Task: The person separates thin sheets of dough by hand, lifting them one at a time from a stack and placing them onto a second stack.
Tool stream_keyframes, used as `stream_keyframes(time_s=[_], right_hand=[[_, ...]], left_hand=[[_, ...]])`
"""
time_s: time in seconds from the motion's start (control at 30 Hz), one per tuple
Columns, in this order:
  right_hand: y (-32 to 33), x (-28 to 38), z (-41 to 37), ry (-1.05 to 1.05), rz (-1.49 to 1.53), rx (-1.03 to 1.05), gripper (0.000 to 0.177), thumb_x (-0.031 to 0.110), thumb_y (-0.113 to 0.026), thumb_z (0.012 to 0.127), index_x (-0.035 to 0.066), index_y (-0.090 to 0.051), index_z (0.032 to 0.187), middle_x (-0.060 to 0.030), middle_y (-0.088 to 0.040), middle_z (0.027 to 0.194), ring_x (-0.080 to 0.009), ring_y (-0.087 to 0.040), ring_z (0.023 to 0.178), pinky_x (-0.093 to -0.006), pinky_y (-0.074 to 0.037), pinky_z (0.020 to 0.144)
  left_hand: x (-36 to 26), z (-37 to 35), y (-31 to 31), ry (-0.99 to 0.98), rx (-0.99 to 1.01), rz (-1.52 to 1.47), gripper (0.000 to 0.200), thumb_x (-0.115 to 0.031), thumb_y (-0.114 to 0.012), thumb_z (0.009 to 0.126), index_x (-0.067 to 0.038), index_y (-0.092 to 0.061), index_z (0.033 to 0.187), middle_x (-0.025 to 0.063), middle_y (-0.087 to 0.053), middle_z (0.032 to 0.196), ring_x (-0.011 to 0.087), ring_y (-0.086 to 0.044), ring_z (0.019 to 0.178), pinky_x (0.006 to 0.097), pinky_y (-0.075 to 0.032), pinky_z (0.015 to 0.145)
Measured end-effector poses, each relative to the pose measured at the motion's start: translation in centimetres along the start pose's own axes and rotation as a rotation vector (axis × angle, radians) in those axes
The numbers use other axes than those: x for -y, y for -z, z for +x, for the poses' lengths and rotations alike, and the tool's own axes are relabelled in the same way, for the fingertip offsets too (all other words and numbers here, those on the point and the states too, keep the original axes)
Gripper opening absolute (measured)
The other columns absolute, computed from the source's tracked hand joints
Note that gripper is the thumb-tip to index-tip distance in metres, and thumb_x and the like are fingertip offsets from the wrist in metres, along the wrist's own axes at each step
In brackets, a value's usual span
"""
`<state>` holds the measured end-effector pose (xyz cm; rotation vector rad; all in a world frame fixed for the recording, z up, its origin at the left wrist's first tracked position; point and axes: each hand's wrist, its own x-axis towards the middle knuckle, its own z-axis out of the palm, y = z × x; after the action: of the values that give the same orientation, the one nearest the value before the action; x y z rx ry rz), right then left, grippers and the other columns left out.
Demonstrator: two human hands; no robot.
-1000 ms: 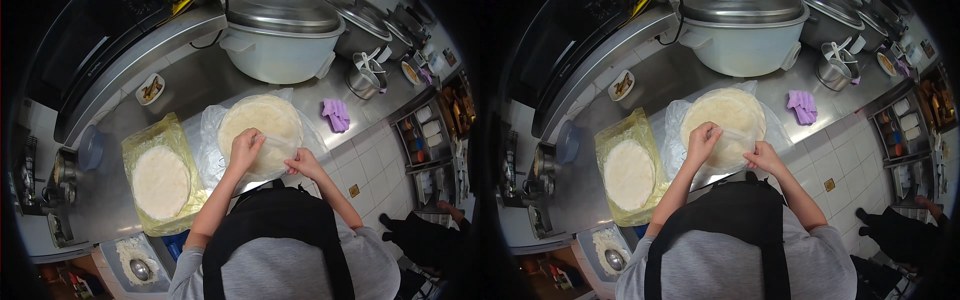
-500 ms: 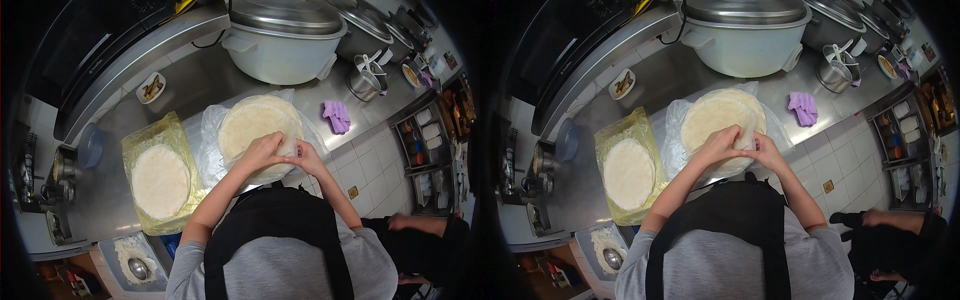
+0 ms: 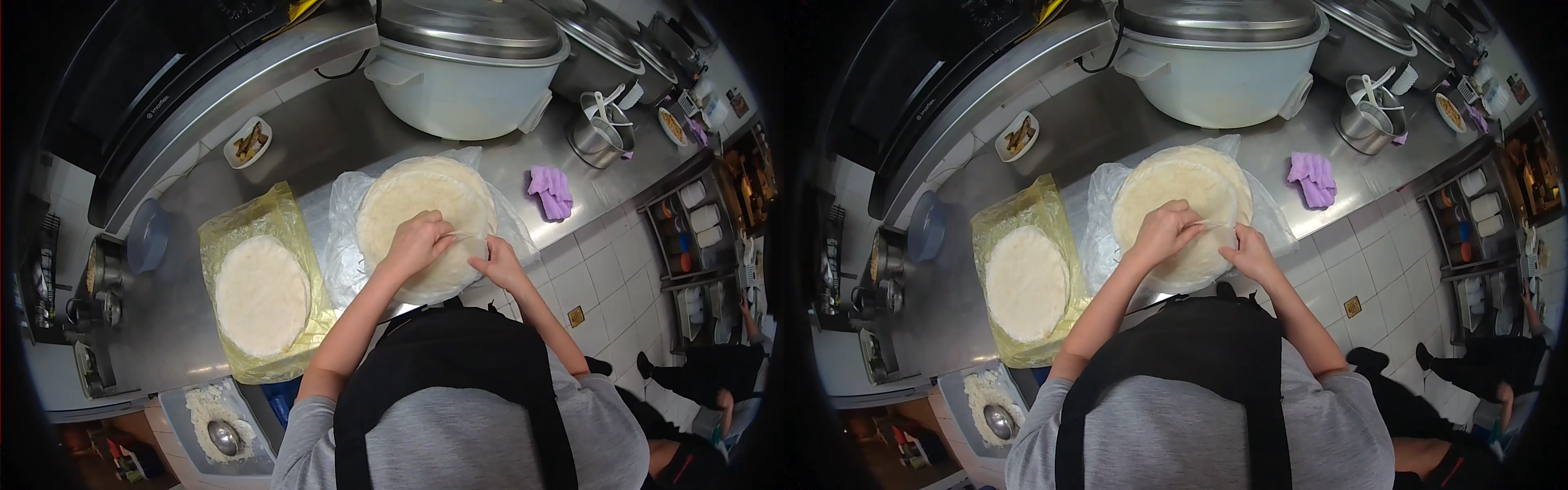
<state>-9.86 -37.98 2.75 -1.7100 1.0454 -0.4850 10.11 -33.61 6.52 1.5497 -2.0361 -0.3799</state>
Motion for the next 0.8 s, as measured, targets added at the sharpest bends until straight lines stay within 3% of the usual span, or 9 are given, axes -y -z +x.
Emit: stream_keyframes(time_s=[0.1,0.2,0.27,0.37,0.5,0.57,0.7,0.77,0.8], right_hand=[[-0.3,0.3,0.9,0.085,0.145,-0.093,0.033,0.008,-0.065,0.073,-0.001,-0.06,0.105,-0.0122,-0.067,0.092,-0.0168,-0.062,0.084,-0.0314,-0.048,0.076],[-0.3,0.2,1.9,0.191,0.202,-0.098,0.032,0.007,-0.064,0.074,-0.001,-0.059,0.105,-0.0102,-0.066,0.09,-0.0145,-0.061,0.082,-0.0292,-0.048,0.074],[0.0,0.8,1.8,0.163,0.177,0.012,0.034,0.0,-0.06,0.08,-0.003,-0.055,0.113,-0.0056,-0.063,0.097,-0.0102,-0.056,0.085,-0.0259,-0.047,0.077],[-0.1,0.7,1.9,0.082,0.142,0.044,0.031,-0.001,-0.059,0.079,-0.003,-0.057,0.11,-0.0051,-0.063,0.095,-0.009,-0.056,0.085,-0.0254,-0.046,0.076],[-0.4,1.9,1.6,0.156,0.019,-0.034,0.028,-0.003,-0.059,0.079,-0.003,-0.058,0.107,-0.0046,-0.064,0.093,-0.008,-0.055,0.084,-0.0251,-0.046,0.074],[-0.9,1.6,1.8,0.303,0.117,-0.124,0.025,0.006,-0.066,0.073,-0.001,-0.059,0.097,-0.0145,-0.06,0.073,-0.0185,-0.055,0.064,-0.0323,-0.044,0.062],[-0.4,1.5,1.5,0.18,0.051,-0.113,0.025,0.006,-0.066,0.073,-0.001,-0.059,0.095,-0.0166,-0.061,0.075,-0.0198,-0.059,0.067,-0.0332,-0.045,0.064],[-0.1,1.3,1.4,0.12,-0.199,-0.088,0.032,0.0,-0.063,0.075,-0.001,-0.06,0.107,-0.0049,-0.065,0.088,-0.0095,-0.059,0.081,-0.0259,-0.047,0.072],[-0.1,0.9,1.4,0.123,-0.198,-0.088,0.032,0.0,-0.063,0.075,-0.001,-0.06,0.107,-0.0049,-0.065,0.088,-0.0095,-0.059,0.081,-0.0259,-0.047,0.072]], left_hand=[[0.3,0.2,-1.5,-0.175,-0.154,-0.156,0.02,-0.012,-0.063,0.077,-0.002,-0.061,0.094,0.0135,-0.058,0.091,0.0278,-0.06,0.082,0.0364,-0.048,0.068],[-1.3,0.2,-2.1,-0.036,-0.177,-0.404,0.024,-0.007,-0.06,0.076,0.0,-0.057,0.1,0.016,-0.057,0.091,0.0296,-0.059,0.08,0.0367,-0.049,0.07],[-1.7,0.0,-1.6,-0.03,-0.186,-0.323,0.026,-0.007,-0.059,0.077,-0.001,-0.056,0.102,0.0156,-0.057,0.091,0.0291,-0.06,0.081,0.0356,-0.049,0.07],[-1.4,-0.4,-2.0,-0.032,-0.241,-0.183,0.027,-0.007,-0.06,0.077,-0.003,-0.055,0.103,0.0148,-0.058,0.092,0.0282,-0.061,0.08,0.034,-0.049,0.069],[-1.0,-0.2,-2.6,-0.123,-0.36,-0.132,0.029,-0.013,-0.066,0.078,-0.005,-0.056,0.104,0.0111,-0.062,0.085,0.0251,-0.063,0.072,0.0334,-0.049,0.061],[-0.7,-0.3,-2.4,-0.104,-0.335,-0.126,0.028,-0.015,-0.067,0.077,-0.007,-0.057,0.102,0.0091,-0.063,0.081,0.0242,-0.062,0.068,0.033,-0.049,0.058],[-0.1,0.1,-1.4,-0.182,-0.314,-0.04,0.016,-0.018,-0.066,0.078,-0.01,-0.063,0.091,0.0044,-0.063,0.071,0.0228,-0.062,0.062,0.0323,-0.049,0.054],[0.1,-0.1,-0.5,-0.12,-0.32,-0.019,0.014,-0.017,-0.067,0.078,-0.009,-0.065,0.089,0.005,-0.063,0.072,0.022,-0.062,0.062,0.031,-0.048,0.054],[0.2,-0.1,-0.2,-0.062,-0.322,0.001,0.012,-0.016,-0.068,0.078,-0.008,-0.067,0.087,0.0056,-0.064,0.073,0.0212,-0.062,0.061,0.0296,-0.048,0.054]])
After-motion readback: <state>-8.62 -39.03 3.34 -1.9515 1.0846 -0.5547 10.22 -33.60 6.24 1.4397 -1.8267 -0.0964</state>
